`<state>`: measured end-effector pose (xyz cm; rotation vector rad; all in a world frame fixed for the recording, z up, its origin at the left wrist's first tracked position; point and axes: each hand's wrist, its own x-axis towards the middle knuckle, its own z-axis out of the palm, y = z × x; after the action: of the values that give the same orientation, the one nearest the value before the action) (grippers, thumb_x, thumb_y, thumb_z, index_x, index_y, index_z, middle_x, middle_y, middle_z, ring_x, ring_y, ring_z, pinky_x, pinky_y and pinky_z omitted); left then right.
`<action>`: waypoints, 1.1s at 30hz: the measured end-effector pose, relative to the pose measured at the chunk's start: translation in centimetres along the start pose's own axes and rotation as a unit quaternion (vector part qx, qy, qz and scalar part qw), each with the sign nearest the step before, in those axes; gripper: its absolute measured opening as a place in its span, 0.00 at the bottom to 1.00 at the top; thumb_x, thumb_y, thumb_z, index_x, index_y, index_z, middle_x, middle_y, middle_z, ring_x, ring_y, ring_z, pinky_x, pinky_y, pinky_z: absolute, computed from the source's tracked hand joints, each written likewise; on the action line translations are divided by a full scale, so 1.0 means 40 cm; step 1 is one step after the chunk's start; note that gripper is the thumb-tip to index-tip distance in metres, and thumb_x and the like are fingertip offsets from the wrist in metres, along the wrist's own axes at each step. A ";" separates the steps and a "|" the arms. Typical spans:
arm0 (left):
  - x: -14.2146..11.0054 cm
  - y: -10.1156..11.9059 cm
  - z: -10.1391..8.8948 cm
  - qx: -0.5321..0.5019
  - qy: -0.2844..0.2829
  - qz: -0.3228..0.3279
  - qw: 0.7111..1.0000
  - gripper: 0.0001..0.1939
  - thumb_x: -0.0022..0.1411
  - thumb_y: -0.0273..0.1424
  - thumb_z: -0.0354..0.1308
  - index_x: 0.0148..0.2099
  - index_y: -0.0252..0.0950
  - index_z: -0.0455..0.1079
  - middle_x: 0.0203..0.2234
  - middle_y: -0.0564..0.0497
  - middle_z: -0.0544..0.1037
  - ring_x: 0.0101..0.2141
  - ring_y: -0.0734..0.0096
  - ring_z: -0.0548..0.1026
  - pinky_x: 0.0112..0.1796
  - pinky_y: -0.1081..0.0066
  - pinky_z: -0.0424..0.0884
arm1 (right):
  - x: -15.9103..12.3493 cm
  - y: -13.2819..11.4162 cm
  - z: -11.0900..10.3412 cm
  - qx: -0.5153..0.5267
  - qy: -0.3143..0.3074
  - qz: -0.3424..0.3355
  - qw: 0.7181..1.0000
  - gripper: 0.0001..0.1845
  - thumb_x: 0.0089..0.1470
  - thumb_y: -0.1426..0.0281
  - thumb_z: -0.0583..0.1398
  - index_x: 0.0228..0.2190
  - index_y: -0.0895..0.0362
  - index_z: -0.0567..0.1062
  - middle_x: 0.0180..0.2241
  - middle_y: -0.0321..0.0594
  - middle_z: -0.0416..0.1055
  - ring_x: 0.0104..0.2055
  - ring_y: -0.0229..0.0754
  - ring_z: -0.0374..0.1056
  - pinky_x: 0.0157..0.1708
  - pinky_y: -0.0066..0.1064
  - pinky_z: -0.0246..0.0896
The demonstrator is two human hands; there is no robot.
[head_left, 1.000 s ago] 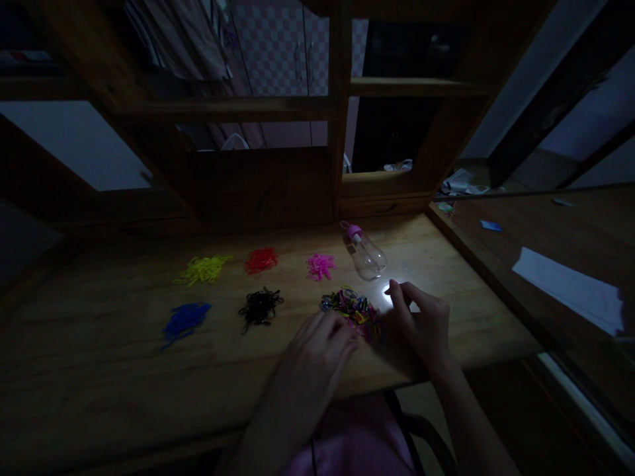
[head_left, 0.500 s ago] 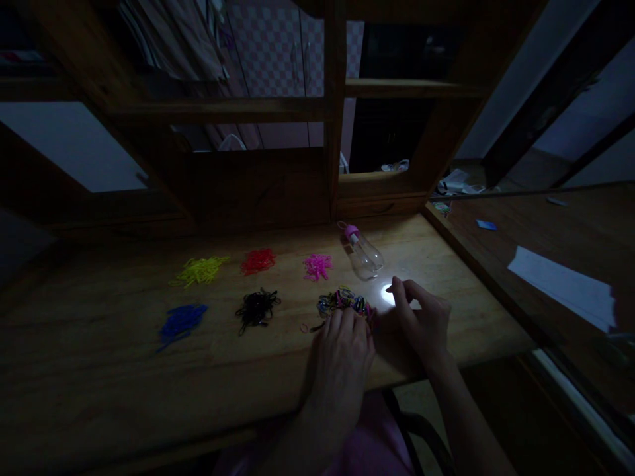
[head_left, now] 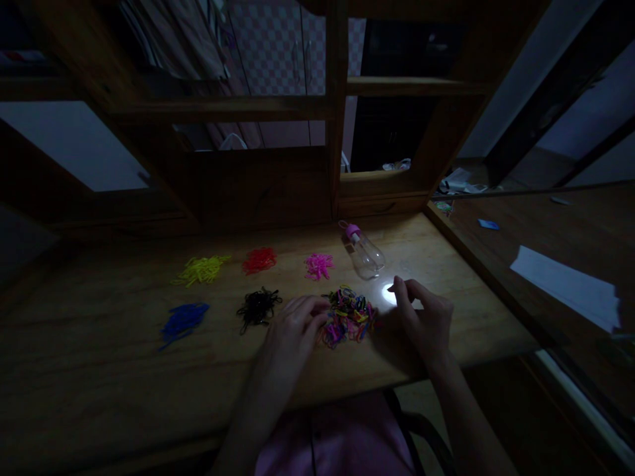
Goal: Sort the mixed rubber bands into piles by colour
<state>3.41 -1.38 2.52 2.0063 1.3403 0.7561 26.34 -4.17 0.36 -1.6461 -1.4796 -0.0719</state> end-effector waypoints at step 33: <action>0.010 -0.009 0.021 0.106 -0.123 0.129 0.978 0.08 0.67 0.23 0.48 0.40 0.38 0.67 0.39 0.49 0.70 0.43 0.62 0.68 0.46 0.62 0.67 | 0.001 0.003 -0.001 0.003 -0.001 -0.012 1.000 0.15 0.61 0.67 0.58 0.23 0.57 0.73 0.22 0.35 0.74 0.22 0.34 0.67 0.28 0.28 0.57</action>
<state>3.94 -1.05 1.73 2.3870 1.0672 0.4681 26.47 -4.13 0.35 -1.6235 -1.4998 -0.0799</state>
